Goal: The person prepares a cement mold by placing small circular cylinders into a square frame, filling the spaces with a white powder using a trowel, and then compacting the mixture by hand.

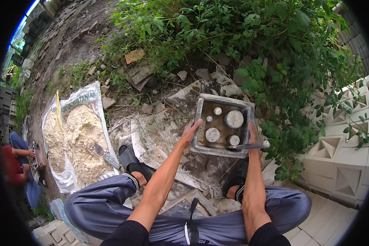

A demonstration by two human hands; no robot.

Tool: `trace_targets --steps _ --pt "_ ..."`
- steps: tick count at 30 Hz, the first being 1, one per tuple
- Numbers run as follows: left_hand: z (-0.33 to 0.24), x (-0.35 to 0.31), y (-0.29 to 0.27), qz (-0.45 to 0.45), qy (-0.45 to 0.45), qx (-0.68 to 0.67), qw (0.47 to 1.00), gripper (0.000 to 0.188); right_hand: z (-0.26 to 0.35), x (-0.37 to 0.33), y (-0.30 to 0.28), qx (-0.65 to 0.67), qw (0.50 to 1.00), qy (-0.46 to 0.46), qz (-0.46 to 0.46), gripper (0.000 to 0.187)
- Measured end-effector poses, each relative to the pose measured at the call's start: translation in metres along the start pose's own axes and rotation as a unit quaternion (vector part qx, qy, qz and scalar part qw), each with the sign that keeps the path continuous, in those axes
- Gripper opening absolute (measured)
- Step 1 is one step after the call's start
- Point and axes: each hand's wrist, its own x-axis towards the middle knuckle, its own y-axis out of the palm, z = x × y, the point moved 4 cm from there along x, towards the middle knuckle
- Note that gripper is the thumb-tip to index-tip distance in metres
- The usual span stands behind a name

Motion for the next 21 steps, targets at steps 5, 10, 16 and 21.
trace_targets --steps 5,10,16,21 --pt "0.055 -0.016 -0.05 -0.107 -0.021 -0.044 0.993 0.082 -0.016 0.01 0.039 -0.058 0.996 0.064 0.017 0.079" --pt "0.046 -0.058 -0.054 -0.103 -0.027 -0.264 0.958 0.062 -0.047 0.019 0.067 -0.119 0.981 0.138 0.067 0.074" --pt "0.048 -0.105 -0.124 -0.178 0.008 -0.289 0.941 0.051 -0.077 -0.001 0.136 -0.165 0.956 0.18 0.166 0.099" --pt "0.015 -0.148 -0.13 -0.209 0.054 -0.317 0.924 0.042 -0.092 -0.015 0.172 -0.211 0.934 0.189 0.217 0.108"
